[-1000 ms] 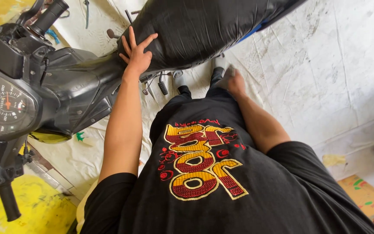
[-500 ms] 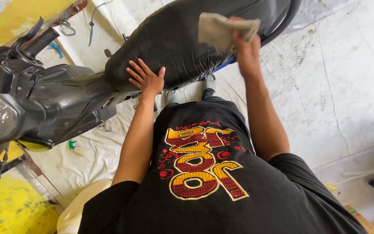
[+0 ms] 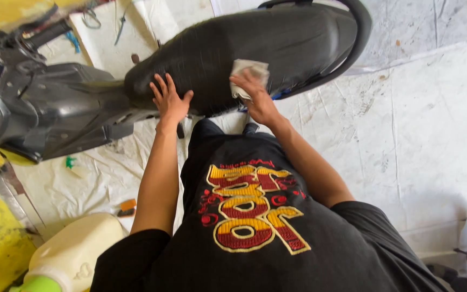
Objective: The person cleans the black seat of a motorcycle using a white cloth. They wipe the surface repeatedly with their right hand while holding the seat with their left hand. The camera angle is a first-person view looking down at the task.
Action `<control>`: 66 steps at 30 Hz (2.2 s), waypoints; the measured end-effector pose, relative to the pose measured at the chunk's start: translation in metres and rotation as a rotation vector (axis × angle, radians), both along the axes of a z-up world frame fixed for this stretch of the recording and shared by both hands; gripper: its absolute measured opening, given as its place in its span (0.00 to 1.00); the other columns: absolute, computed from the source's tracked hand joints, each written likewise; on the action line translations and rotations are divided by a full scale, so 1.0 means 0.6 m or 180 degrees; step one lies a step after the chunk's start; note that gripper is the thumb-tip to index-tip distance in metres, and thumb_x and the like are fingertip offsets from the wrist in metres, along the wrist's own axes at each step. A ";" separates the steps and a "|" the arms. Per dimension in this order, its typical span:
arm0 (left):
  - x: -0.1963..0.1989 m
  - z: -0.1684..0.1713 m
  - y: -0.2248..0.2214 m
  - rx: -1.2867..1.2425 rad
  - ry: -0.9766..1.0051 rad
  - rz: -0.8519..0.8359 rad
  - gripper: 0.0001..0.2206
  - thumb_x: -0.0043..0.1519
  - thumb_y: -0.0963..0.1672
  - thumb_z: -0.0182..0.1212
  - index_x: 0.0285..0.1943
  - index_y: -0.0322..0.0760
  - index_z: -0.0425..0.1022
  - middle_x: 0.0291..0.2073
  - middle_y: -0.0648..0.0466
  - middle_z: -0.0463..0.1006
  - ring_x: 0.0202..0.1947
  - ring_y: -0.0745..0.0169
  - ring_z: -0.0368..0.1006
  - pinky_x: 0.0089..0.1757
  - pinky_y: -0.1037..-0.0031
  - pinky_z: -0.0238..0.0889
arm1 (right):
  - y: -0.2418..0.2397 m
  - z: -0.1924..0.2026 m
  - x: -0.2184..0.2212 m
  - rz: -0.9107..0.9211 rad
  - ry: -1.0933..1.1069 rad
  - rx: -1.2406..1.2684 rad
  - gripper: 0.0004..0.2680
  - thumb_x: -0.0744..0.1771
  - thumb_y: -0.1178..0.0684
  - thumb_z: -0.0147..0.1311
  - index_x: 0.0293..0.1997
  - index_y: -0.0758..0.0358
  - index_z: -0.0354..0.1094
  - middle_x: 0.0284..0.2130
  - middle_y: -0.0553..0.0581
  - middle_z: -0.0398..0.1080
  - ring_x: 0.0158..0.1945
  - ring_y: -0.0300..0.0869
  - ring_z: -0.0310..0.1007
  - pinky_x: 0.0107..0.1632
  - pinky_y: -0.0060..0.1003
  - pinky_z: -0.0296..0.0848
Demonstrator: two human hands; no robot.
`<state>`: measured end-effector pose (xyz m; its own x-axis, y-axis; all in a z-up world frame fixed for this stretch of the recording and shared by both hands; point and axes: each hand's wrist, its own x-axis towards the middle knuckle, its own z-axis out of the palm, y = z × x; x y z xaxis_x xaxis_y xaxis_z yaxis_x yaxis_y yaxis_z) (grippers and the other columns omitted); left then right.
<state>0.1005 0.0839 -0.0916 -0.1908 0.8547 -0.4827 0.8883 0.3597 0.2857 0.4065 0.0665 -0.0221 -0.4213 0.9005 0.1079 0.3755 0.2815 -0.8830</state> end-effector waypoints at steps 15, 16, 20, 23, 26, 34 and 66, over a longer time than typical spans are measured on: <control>-0.109 -0.004 0.009 0.0337 -0.0021 -0.0098 0.42 0.63 0.55 0.62 0.78 0.25 0.48 0.79 0.39 0.40 0.75 0.33 0.41 0.69 0.53 0.40 | 0.176 -0.067 0.137 -0.2030 -0.1944 0.0924 0.16 0.74 0.57 0.52 0.74 0.62 0.61 0.67 0.70 0.63 0.72 0.71 0.52 0.72 0.60 0.55; -0.116 -0.006 0.007 0.0347 -0.0029 -0.0087 0.42 0.63 0.55 0.62 0.78 0.25 0.48 0.79 0.39 0.40 0.75 0.33 0.41 0.69 0.53 0.40 | 0.173 -0.099 0.080 -0.2021 -0.1948 0.0939 0.16 0.74 0.57 0.52 0.74 0.62 0.61 0.67 0.70 0.63 0.72 0.71 0.52 0.72 0.60 0.55; -0.132 0.000 0.008 -0.0122 0.0137 -0.0572 0.46 0.63 0.57 0.61 0.79 0.25 0.40 0.78 0.37 0.31 0.76 0.26 0.27 0.70 0.45 0.30 | 0.151 -0.159 -0.182 -0.0994 0.0439 -0.0786 0.23 0.67 0.62 0.50 0.73 0.63 0.60 0.75 0.67 0.51 0.79 0.60 0.44 0.77 0.57 0.44; -0.139 0.005 0.015 -0.0295 -0.0056 -0.0696 0.49 0.62 0.57 0.61 0.80 0.25 0.36 0.78 0.35 0.27 0.76 0.25 0.21 0.69 0.43 0.32 | 0.124 -0.122 -0.287 -0.0177 0.1239 -0.1452 0.16 0.71 0.55 0.53 0.68 0.60 0.67 0.68 0.67 0.60 0.72 0.57 0.57 0.71 0.50 0.58; -0.153 -0.002 0.024 -0.0458 -0.0287 -0.0731 0.50 0.62 0.58 0.61 0.80 0.25 0.33 0.78 0.34 0.25 0.76 0.25 0.17 0.68 0.43 0.35 | 0.148 -0.094 -0.268 -0.0097 0.0332 -0.0685 0.13 0.71 0.50 0.51 0.63 0.59 0.70 0.51 0.60 0.69 0.53 0.49 0.66 0.55 0.43 0.67; -0.203 -0.055 0.046 -0.0780 -0.0852 -0.0865 0.47 0.64 0.59 0.56 0.80 0.24 0.35 0.78 0.35 0.25 0.75 0.25 0.11 0.69 0.45 0.33 | 0.213 -0.084 -0.023 -0.3020 0.0753 -0.0293 0.15 0.74 0.43 0.43 0.56 0.63 0.68 0.44 0.60 0.72 0.44 0.47 0.67 0.47 0.45 0.73; -0.053 -0.018 0.107 -0.0554 0.0394 0.0397 0.55 0.41 0.52 0.84 0.68 0.06 0.55 0.70 0.15 0.44 0.74 0.20 0.38 0.61 0.47 0.57 | 0.347 -0.015 0.041 -0.0827 -0.0702 -0.0096 0.19 0.67 0.68 0.47 0.65 0.58 0.69 0.58 0.63 0.69 0.63 0.55 0.68 0.67 0.51 0.64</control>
<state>0.0685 0.1479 -0.1026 -0.3565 0.7269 -0.5870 0.8582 0.5030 0.1018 0.4313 0.2745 -0.0309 -0.1876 0.9822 0.0113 0.6142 0.1263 -0.7790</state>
